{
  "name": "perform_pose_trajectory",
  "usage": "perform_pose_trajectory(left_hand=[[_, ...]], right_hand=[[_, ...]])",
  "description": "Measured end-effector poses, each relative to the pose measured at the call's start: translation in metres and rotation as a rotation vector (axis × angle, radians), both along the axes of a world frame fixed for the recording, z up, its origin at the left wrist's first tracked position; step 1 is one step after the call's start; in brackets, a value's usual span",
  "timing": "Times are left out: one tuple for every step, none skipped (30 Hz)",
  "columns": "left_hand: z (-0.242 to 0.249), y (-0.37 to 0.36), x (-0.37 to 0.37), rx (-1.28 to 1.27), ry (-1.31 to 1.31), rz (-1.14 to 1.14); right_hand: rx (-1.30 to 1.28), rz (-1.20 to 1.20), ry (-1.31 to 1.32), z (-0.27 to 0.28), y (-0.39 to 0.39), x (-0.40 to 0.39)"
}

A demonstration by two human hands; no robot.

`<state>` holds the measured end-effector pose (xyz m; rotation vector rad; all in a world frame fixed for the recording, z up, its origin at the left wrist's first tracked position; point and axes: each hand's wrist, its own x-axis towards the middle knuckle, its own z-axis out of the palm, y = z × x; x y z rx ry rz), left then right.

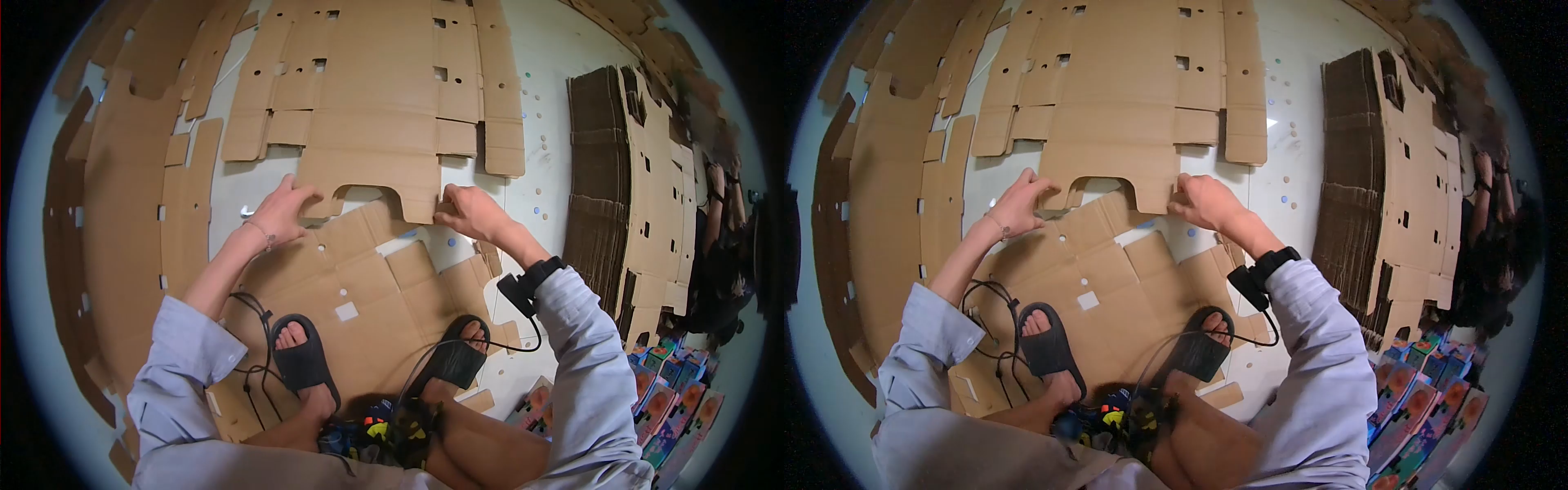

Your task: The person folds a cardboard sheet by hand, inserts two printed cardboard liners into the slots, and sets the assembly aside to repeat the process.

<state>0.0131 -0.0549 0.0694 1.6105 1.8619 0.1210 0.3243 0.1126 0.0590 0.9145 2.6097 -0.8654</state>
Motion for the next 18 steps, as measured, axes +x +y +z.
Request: perform_pose_trajectory(left_hand=[[-0.001, -0.003, -0.002, 0.037, -0.013, -0.004], [-0.001, -0.007, -0.003, 0.073, -0.027, -0.007], [0.002, -0.008, -0.005, 0.110, -0.059, 0.004], [0.009, -0.009, -0.007, 0.146, -0.091, 0.015], [0.016, -0.010, -0.010, 0.182, -0.123, 0.026], [0.022, -0.011, -0.014, 0.184, -0.277, 0.137], [0.027, -0.011, -0.020, 0.187, -0.431, 0.249], [0.033, -0.008, -0.025, 0.193, -0.583, 0.359], [0.037, -0.005, -0.029, 0.272, -0.687, 0.370], [0.041, 0.000, -0.033, 0.352, -0.790, 0.379], [0.047, 0.005, -0.038, 0.432, -0.893, 0.388], [0.054, 0.009, -0.043, 0.392, -0.978, 0.472], [0.056, 0.017, -0.043, 0.441, -1.021, 0.495], [0.058, 0.030, -0.040, 0.493, -1.063, 0.515], [0.058, 0.041, -0.037, 0.541, -1.105, 0.536], [0.054, 0.053, -0.038, 0.527, -0.994, 0.541], [0.045, 0.065, -0.041, 0.516, -0.881, 0.543], [0.034, 0.075, -0.042, 0.505, -0.768, 0.545]], right_hand=[[-0.015, -0.010, -0.011, 0.007, 0.000, 0.001], [-0.031, -0.019, -0.022, 0.014, 0.000, 0.001], [-0.048, -0.027, -0.033, 0.023, 0.000, 0.000], [-0.112, -0.045, -0.072, 0.041, 0.001, -0.004], [-0.124, -0.035, -0.023, 0.050, 0.003, -0.003], [-0.136, -0.026, 0.028, 0.055, 0.006, 0.001], [-0.147, -0.018, 0.078, 0.061, 0.009, 0.005], [-0.132, -0.031, 0.125, 0.069, 0.013, 0.007], [-0.141, -0.061, 0.170, 0.072, 0.019, 0.010], [-0.150, -0.090, 0.215, 0.073, 0.028, 0.012], [-0.160, -0.120, 0.261, 0.073, 0.038, 0.015], [-0.185, -0.180, 0.360, 0.072, 0.047, 0.017], [-0.207, -0.239, 0.461, 0.071, 0.057, 0.016], [-0.209, -0.304, 0.506, 0.070, 0.067, 0.012], [-0.214, -0.373, 0.550, 0.071, 0.075, 0.007], [-0.215, -0.440, 0.596, 0.072, 0.082, 0.002], [-0.212, -0.498, 0.616, 0.070, 0.089, -0.005], [-0.209, -0.554, 0.636, 0.064, 0.094, -0.014]])
